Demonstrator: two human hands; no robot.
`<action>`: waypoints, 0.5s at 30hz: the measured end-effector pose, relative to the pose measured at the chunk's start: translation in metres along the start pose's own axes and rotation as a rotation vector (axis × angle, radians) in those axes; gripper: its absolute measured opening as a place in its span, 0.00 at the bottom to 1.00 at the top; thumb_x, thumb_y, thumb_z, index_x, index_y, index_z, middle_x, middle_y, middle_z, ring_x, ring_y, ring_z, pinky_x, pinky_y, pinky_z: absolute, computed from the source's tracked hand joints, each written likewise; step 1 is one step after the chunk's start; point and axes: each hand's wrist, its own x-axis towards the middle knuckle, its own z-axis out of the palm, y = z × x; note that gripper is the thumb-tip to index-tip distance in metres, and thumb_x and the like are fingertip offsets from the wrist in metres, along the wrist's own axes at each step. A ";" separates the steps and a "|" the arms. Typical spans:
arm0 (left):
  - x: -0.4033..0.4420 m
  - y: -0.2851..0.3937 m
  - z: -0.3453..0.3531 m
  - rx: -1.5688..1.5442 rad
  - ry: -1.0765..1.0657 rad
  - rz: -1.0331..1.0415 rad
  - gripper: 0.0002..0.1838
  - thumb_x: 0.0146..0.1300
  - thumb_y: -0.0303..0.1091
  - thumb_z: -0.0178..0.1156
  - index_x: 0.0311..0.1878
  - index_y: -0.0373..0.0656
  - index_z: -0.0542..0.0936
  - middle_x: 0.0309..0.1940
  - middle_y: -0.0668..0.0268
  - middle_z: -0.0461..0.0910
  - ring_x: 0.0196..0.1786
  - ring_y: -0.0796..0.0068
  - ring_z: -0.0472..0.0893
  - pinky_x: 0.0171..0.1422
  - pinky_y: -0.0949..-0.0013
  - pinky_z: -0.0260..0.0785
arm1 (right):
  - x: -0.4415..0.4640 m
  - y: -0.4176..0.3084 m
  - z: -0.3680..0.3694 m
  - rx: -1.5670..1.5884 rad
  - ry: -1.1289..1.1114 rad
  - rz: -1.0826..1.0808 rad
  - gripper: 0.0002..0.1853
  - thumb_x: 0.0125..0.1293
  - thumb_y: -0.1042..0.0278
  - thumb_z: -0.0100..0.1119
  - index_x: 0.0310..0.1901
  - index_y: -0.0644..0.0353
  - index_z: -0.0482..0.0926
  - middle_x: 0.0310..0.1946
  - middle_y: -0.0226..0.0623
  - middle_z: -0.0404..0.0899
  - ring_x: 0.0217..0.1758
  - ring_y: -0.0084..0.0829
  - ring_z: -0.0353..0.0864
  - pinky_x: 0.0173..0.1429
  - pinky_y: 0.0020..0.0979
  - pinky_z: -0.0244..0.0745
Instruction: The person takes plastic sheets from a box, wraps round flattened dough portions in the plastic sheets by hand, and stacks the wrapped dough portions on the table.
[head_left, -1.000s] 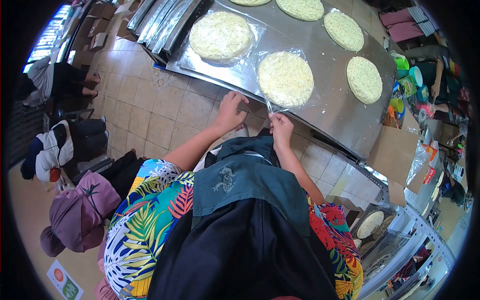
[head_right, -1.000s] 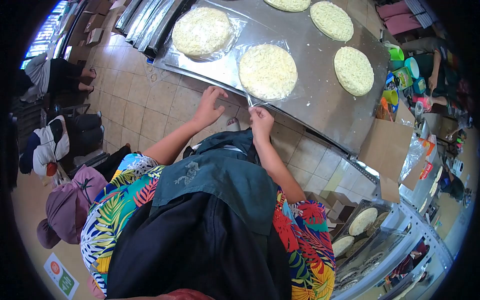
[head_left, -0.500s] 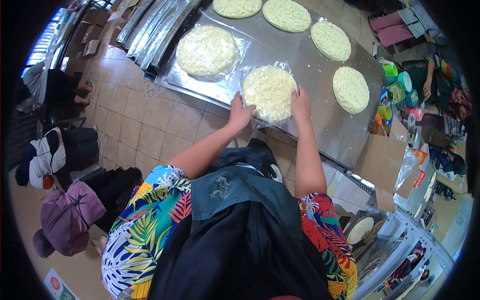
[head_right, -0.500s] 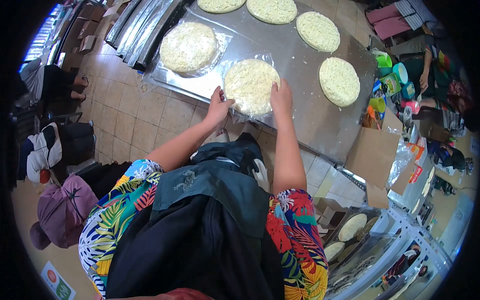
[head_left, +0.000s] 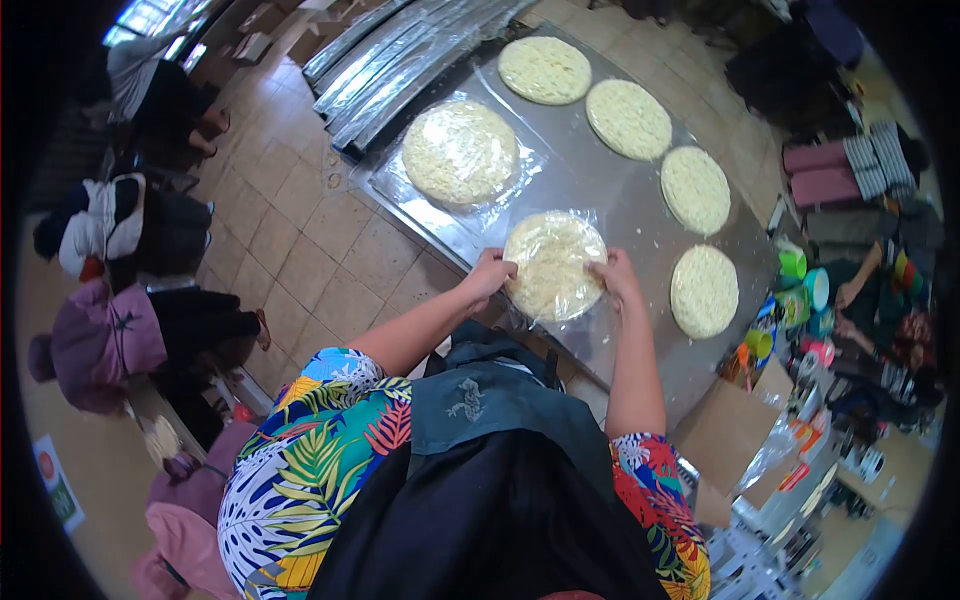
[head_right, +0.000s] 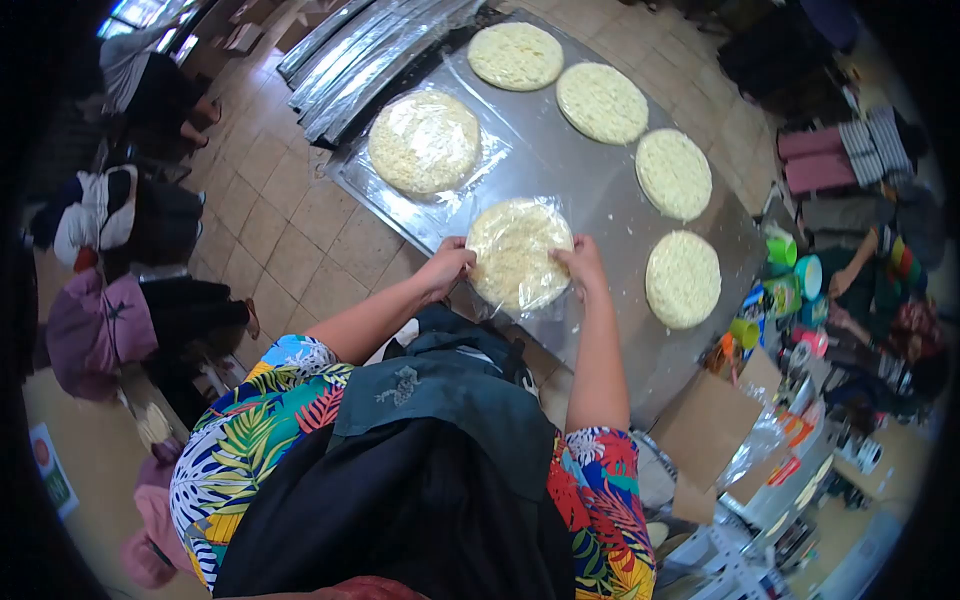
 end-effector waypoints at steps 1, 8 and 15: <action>-0.002 -0.002 0.000 0.008 0.034 0.033 0.24 0.49 0.25 0.55 0.53 0.35 0.68 0.37 0.65 0.73 0.35 0.77 0.71 0.38 0.75 0.64 | -0.003 -0.003 0.000 -0.021 -0.021 -0.008 0.25 0.49 0.74 0.71 0.47 0.65 0.68 0.37 0.40 0.79 0.40 0.30 0.79 0.42 0.30 0.74; -0.039 0.027 -0.005 -0.267 -0.093 0.032 0.29 0.53 0.23 0.53 0.60 0.35 0.59 0.46 0.62 0.72 0.45 0.75 0.74 0.49 0.74 0.67 | -0.025 -0.085 -0.008 0.093 -0.136 -0.056 0.26 0.52 0.78 0.68 0.50 0.59 0.65 0.37 0.43 0.81 0.42 0.30 0.82 0.44 0.30 0.76; -0.054 0.100 -0.070 -0.575 -0.080 0.209 0.27 0.53 0.22 0.51 0.59 0.38 0.60 0.46 0.64 0.72 0.44 0.76 0.73 0.51 0.74 0.65 | 0.030 -0.223 0.080 -0.075 -0.382 -0.258 0.24 0.53 0.76 0.67 0.50 0.60 0.67 0.36 0.42 0.82 0.39 0.27 0.82 0.42 0.28 0.75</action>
